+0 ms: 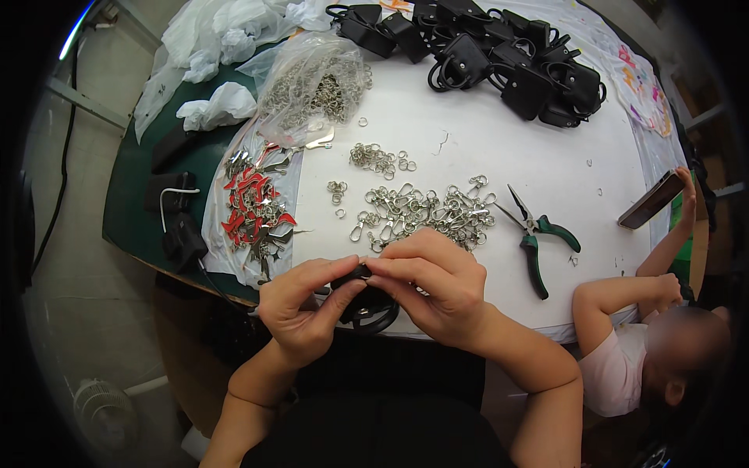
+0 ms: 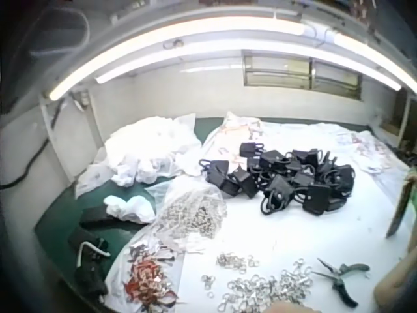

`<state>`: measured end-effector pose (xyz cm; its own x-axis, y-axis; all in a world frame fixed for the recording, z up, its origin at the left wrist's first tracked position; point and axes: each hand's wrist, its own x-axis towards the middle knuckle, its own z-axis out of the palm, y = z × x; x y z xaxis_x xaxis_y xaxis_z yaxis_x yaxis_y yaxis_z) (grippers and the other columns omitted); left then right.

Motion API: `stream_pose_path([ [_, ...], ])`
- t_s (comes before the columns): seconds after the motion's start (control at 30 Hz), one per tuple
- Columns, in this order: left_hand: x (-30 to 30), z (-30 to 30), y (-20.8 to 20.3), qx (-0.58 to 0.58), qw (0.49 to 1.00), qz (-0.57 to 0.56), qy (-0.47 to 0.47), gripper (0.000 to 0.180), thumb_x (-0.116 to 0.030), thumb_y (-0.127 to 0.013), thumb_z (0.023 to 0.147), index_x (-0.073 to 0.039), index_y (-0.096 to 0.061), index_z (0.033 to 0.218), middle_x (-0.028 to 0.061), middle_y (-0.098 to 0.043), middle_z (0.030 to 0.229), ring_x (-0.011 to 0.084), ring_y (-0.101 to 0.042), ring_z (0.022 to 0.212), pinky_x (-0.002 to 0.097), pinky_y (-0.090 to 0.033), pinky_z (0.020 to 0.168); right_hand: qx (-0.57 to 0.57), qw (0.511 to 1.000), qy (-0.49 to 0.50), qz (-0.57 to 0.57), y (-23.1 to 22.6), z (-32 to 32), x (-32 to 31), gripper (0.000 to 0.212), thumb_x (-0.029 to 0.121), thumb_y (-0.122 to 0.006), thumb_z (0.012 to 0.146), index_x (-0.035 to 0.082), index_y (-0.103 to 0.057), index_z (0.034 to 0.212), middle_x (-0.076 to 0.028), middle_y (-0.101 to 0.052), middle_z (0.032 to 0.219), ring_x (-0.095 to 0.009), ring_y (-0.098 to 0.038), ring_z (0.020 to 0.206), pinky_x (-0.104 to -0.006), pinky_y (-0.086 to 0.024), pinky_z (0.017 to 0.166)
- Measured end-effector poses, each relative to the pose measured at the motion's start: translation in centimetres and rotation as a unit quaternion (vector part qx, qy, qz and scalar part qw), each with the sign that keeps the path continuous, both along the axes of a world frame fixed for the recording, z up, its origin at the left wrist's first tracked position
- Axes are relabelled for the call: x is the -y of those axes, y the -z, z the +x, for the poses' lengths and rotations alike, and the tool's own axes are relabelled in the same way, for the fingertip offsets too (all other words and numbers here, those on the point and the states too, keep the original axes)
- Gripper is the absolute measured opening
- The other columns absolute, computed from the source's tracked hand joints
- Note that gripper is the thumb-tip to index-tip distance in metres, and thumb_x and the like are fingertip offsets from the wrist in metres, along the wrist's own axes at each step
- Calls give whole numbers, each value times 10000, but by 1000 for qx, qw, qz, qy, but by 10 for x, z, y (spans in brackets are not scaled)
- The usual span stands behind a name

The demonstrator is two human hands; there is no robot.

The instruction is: The person attaches metal clips to black leather keychain straps by hand and using pliers.

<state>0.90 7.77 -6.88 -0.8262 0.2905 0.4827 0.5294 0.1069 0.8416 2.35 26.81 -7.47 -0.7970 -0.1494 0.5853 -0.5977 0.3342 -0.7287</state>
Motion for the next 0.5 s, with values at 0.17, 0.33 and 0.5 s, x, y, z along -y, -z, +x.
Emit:
stream_pose_path([
  [0.17, -1, -2, -3, -62, 998, -26, 8, 334, 63, -790, 766, 30, -706, 1087, 154, -722, 871, 243, -707, 718, 302, -559, 634, 24, 999, -11, 22, -10, 1, -3, 222, -42, -784, 772, -10, -722, 983, -113, -683, 882, -176, -630, 713, -281, -497, 598],
  [0.33, 5, -13, -4, -75, 995, -15, 61, 338, 62, -799, 747, 24, -706, 1069, 153, -723, 877, 248, -712, 728, 306, -568, 640, 240, 963, -63, -103, -28, 4, -6, 159, -17, -738, 842, -6, -719, 1000, -100, -690, 901, -126, -636, 746, -245, -501, 661],
  [0.5, 7, -8, 1, -22, 999, 2, 36, 294, 66, -805, 720, 23, -699, 992, 151, -721, 883, 254, -714, 742, 316, -574, 643, 305, 938, -58, -152, -35, 17, -6, 139, 5, -721, 866, -6, -713, 1004, -79, -685, 900, -115, -631, 788, -239, -491, 692],
])
